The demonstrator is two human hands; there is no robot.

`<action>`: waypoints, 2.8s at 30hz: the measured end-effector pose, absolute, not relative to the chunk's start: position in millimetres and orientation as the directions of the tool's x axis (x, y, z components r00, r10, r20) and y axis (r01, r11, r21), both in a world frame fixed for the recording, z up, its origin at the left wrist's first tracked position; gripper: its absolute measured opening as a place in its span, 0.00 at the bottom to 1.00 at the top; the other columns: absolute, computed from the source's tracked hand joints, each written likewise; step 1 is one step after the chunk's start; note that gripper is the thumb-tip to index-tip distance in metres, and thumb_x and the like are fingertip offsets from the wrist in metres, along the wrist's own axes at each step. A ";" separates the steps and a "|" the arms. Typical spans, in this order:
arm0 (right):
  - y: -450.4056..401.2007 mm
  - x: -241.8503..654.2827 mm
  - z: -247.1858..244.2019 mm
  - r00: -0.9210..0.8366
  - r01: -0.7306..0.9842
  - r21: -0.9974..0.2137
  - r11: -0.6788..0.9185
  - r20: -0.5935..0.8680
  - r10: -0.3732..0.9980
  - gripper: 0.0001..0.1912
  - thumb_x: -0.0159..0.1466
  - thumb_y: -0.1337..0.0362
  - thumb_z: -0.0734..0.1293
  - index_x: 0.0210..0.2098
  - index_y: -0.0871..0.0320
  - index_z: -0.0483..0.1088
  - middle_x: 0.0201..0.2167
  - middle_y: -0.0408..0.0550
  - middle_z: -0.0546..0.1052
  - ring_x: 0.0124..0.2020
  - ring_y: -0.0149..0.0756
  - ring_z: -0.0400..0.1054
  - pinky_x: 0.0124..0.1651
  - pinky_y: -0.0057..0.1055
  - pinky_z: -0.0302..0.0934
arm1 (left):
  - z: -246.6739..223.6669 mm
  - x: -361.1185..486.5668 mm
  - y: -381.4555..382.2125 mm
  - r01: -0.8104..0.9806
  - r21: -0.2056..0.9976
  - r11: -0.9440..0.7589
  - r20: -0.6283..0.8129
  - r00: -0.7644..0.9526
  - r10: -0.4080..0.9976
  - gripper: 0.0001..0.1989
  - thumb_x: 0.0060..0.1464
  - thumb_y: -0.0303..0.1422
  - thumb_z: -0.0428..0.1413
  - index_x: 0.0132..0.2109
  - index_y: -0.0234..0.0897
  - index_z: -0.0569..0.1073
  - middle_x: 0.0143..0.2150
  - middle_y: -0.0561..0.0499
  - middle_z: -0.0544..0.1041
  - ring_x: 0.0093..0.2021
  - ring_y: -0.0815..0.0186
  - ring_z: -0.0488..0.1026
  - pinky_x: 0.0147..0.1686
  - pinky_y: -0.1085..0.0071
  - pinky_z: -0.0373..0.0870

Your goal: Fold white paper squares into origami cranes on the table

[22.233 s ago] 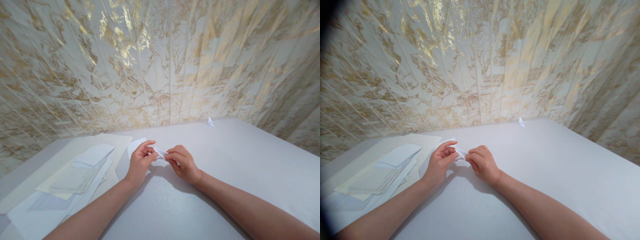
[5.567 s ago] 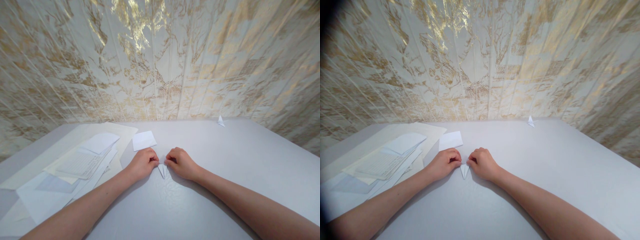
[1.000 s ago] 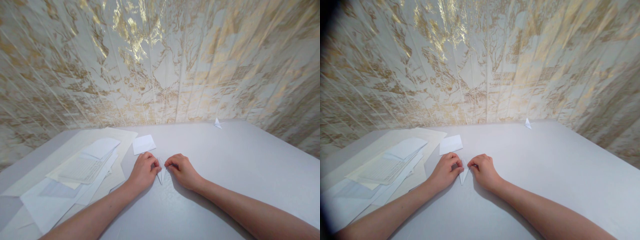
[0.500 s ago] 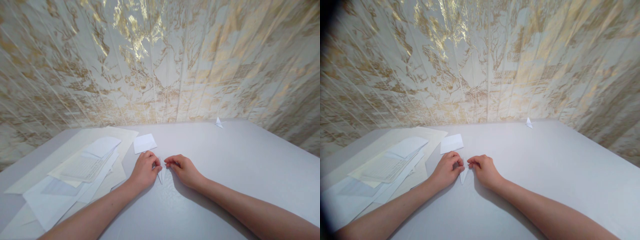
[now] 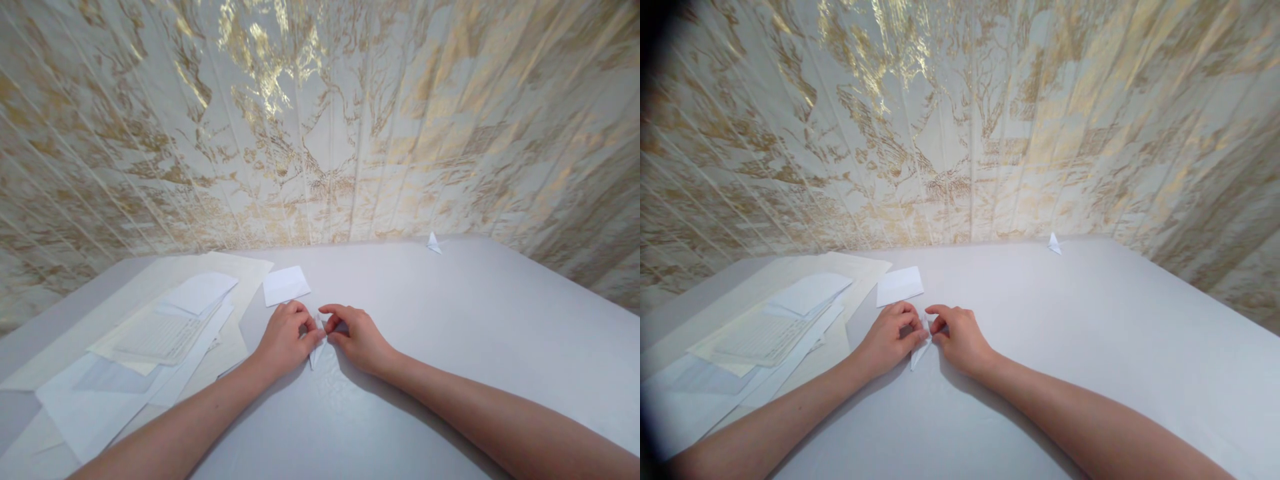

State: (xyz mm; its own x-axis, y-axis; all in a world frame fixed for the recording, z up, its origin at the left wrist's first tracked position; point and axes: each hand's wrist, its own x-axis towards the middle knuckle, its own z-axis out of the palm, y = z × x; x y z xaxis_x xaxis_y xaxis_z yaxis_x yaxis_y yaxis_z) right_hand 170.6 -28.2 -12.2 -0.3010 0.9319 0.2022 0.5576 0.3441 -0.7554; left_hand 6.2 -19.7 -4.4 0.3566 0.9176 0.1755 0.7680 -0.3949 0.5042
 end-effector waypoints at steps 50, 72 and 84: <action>-32.5 171.2 -6.4 -0.413 0.557 -0.688 0.465 0.257 0.874 0.13 0.53 0.76 0.63 0.36 0.58 0.71 0.31 0.45 0.77 0.36 0.35 0.69 0.44 0.32 0.58 | -1.5 5.6 -34.8 0.671 0.563 -0.483 0.257 0.413 0.874 0.02 0.43 0.28 0.54 0.24 0.37 0.69 0.38 0.48 0.69 0.42 0.61 0.68 0.44 0.63 0.66; -31.6 165.2 -19.6 -0.280 0.019 -0.977 0.211 0.198 0.939 0.18 0.51 0.72 0.62 0.41 0.56 0.62 0.29 0.40 0.67 0.27 0.26 0.66 0.33 0.25 0.62 | 1.2 6.6 -28.6 0.477 0.763 -0.437 0.353 0.258 0.899 0.05 0.45 0.25 0.54 0.25 0.38 0.72 0.39 0.50 0.71 0.44 0.63 0.68 0.48 0.64 0.64; -32.9 164.6 -15.3 -0.280 -0.134 -0.975 0.177 0.209 0.937 0.11 0.52 0.67 0.65 0.35 0.57 0.64 0.29 0.43 0.70 0.29 0.29 0.68 0.34 0.28 0.62 | 2.0 8.5 -21.7 0.326 0.932 -0.158 0.160 0.021 0.987 0.07 0.37 0.31 0.58 0.26 0.36 0.68 0.22 0.57 0.68 0.24 0.71 0.65 0.26 0.74 0.64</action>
